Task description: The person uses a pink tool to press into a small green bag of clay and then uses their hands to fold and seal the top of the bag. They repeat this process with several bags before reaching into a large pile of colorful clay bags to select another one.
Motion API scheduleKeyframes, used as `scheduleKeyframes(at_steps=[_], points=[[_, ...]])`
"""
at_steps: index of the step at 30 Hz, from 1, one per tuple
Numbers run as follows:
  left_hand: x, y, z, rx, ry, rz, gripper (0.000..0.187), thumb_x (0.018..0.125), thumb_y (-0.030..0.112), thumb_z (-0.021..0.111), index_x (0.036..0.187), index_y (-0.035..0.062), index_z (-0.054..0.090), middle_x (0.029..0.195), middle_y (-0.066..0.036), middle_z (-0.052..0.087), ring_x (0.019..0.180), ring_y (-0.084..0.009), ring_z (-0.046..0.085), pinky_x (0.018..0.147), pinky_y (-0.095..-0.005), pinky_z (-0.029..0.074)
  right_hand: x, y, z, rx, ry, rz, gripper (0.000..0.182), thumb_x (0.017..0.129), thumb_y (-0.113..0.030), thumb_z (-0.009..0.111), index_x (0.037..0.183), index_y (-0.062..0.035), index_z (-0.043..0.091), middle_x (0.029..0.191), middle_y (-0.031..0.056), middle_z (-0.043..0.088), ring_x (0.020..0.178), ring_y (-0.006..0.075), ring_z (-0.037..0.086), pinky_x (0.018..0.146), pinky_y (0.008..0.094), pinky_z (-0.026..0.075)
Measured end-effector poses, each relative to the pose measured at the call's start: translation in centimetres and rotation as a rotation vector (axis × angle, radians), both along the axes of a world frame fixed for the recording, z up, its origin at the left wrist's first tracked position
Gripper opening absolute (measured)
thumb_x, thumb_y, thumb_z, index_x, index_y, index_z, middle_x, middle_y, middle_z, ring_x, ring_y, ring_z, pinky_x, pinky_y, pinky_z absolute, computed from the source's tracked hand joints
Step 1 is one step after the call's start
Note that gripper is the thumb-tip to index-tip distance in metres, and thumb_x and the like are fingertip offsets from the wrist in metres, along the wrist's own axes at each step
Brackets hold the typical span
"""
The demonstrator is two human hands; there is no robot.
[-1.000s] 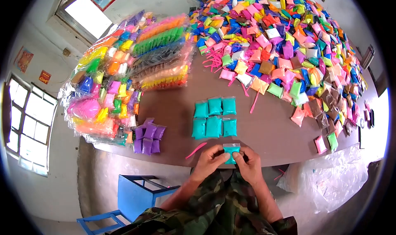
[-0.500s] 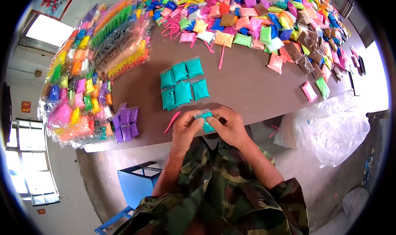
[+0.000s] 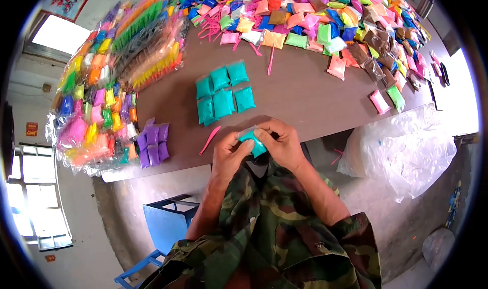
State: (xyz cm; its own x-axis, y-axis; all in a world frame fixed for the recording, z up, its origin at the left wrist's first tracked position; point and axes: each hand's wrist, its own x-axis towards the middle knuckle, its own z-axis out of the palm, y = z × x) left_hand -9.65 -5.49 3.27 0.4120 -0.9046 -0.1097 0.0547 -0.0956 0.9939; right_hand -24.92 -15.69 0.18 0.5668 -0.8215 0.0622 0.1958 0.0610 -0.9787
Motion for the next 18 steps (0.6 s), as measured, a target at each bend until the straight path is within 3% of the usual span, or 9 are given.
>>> scheduleKeyframes(at_steps=[7,13,18], points=[[0.4,-0.2,-0.7,0.027,-0.179,-0.039,0.019,0.101,0.013,0.076,0.11,-0.0024,0.071,0.089,0.003,0.07,0.082,-0.0038,0.058,0.07,-0.0252,0.051,-0.3,0.0,1.2,-0.078,0.04,-0.025,0.015,0.101,-0.01,0.076,0.11,0.0016,0.075,0.091,0.0003,0.064,0.079,0.0075,0.054,0.071,0.0263,0.046],[-0.4,-0.7,-0.6,-0.019,-0.003,-0.02,0.024,0.1,0.011,0.075,0.119,-0.0033,0.07,0.095,0.0,0.073,0.088,-0.0045,0.062,0.077,-0.0249,0.053,-0.5,-0.6,1.1,-0.017,0.051,0.043,0.018,0.101,-0.011,0.076,0.115,0.0014,0.073,0.091,-0.0021,0.063,0.081,0.0063,0.054,0.072,0.0257,0.047],[-0.4,-1.0,-0.1,0.024,-0.048,-0.081,0.025,0.1,0.008,0.075,0.121,-0.0032,0.069,0.1,-0.001,0.074,0.09,-0.0047,0.063,0.078,-0.0251,0.053,-0.3,-0.6,0.6,0.026,0.018,-0.009,0.019,0.102,-0.012,0.076,0.115,0.0016,0.072,0.087,-0.0031,0.065,0.081,0.0058,0.054,0.073,0.0255,0.048]])
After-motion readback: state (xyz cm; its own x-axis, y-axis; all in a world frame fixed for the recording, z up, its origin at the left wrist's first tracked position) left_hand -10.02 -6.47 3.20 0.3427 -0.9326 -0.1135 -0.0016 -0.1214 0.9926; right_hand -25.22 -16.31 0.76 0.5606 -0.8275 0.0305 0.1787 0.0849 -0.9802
